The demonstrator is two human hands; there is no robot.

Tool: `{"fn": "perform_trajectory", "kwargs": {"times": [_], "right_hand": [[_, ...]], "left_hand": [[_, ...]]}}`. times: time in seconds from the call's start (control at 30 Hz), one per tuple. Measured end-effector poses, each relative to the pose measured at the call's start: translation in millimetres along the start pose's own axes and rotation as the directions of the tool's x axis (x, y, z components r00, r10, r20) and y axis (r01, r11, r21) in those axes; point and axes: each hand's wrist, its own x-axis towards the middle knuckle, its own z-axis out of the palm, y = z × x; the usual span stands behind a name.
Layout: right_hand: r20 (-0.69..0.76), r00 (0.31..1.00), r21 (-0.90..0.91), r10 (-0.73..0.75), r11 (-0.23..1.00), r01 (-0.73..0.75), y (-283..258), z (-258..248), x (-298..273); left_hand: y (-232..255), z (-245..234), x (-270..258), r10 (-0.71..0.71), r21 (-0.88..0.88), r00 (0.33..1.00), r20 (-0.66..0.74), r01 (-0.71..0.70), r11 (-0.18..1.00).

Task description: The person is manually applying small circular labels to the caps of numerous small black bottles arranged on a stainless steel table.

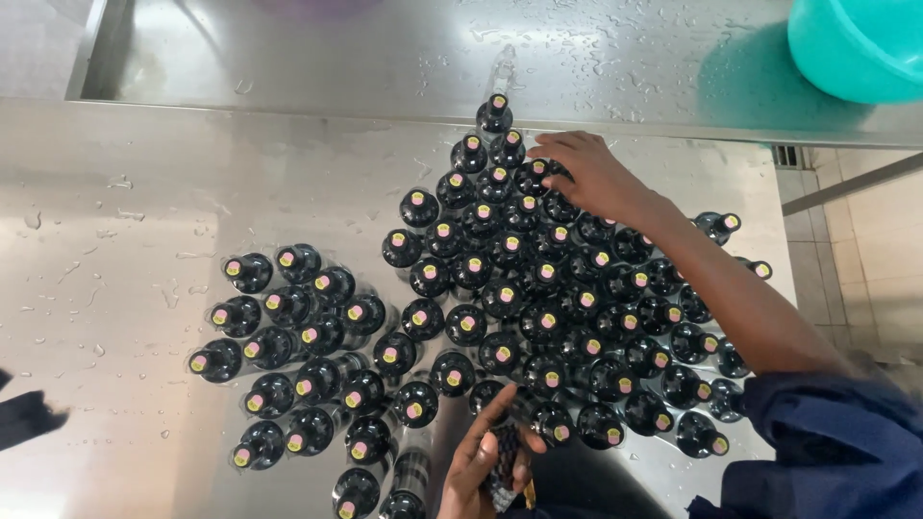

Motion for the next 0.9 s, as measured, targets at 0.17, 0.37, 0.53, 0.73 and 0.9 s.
{"fn": "perform_trajectory", "kwargs": {"times": [0.17,0.37,0.53,0.73,0.9], "right_hand": [[0.312,0.950,0.337,0.026,0.931,-0.137,-182,-56,-97],[0.309,0.900,0.688,-0.307,0.726,0.011,-239,7,-194],[0.314,0.940,0.775,-0.132,0.607,-0.173,-241,-7,-209],[0.482,0.876,0.608,0.019,0.712,-0.350,-212,-8,-188],[0.072,0.944,0.605,0.322,0.739,-0.298,-161,-26,-111]], "left_hand": [[-10,1,0,0.041,-0.073,0.996,0.079,-0.035,0.997],[-14,24,-9,-0.089,0.176,0.996,0.023,0.083,0.981],[-6,43,-28,-0.231,0.210,0.973,-0.019,0.229,0.950],[-26,19,-22,-0.107,0.120,0.988,0.114,0.093,0.988],[-32,-1,-17,-0.013,-0.071,0.990,0.140,0.023,0.997]]}}
